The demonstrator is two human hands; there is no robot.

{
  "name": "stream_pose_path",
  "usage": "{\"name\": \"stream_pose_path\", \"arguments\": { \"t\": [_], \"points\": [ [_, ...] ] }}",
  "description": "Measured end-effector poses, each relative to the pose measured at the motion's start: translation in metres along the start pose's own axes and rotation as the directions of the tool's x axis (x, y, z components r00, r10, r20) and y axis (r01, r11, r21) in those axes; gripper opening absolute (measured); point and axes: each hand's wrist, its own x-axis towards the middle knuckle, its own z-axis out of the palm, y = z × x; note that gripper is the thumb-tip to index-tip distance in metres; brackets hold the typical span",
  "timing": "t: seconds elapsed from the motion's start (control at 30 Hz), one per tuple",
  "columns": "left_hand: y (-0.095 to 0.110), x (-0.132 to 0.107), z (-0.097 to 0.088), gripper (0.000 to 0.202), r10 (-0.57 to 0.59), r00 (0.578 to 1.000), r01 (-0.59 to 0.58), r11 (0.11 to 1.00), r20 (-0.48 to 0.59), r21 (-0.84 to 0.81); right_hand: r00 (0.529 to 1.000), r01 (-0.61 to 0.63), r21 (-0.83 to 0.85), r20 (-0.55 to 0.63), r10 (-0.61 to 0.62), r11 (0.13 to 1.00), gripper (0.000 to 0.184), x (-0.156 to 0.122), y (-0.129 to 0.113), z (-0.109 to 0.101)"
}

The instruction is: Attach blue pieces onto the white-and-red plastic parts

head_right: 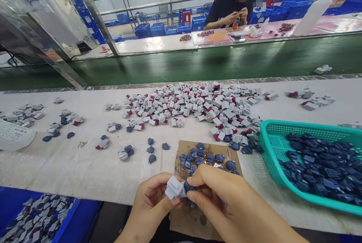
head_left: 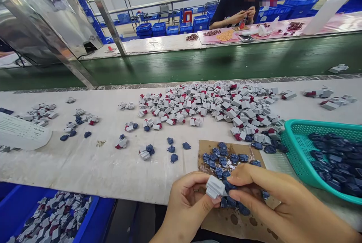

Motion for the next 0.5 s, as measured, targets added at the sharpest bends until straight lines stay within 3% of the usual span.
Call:
{"name": "stream_pose_path", "arguments": {
  "t": [0.13,0.33,0.43,0.5],
  "points": [
    [-0.004,0.0,-0.002,0.021,0.081,0.996,-0.084,0.994,0.042,0.075,0.995,-0.06,0.015,0.079,0.058,0.998,0.017,-0.002,0.005,-0.002],
    [-0.016,-0.001,0.004,0.026,0.004,1.0,-0.004,0.997,-0.002,0.074,0.975,-0.208,0.133,0.111,0.194,0.969,0.024,-0.011,0.019,0.01],
    [-0.016,-0.003,-0.008,0.028,-0.064,0.996,0.059,0.995,0.068,0.083,0.963,-0.246,0.156,0.149,0.223,0.957,0.021,-0.016,0.015,0.021],
    [-0.004,-0.01,-0.026,0.03,-0.078,0.996,0.075,0.99,0.029,0.116,0.975,-0.185,0.134,0.149,0.164,0.974,0.013,-0.019,0.014,0.019]
  ]
}}
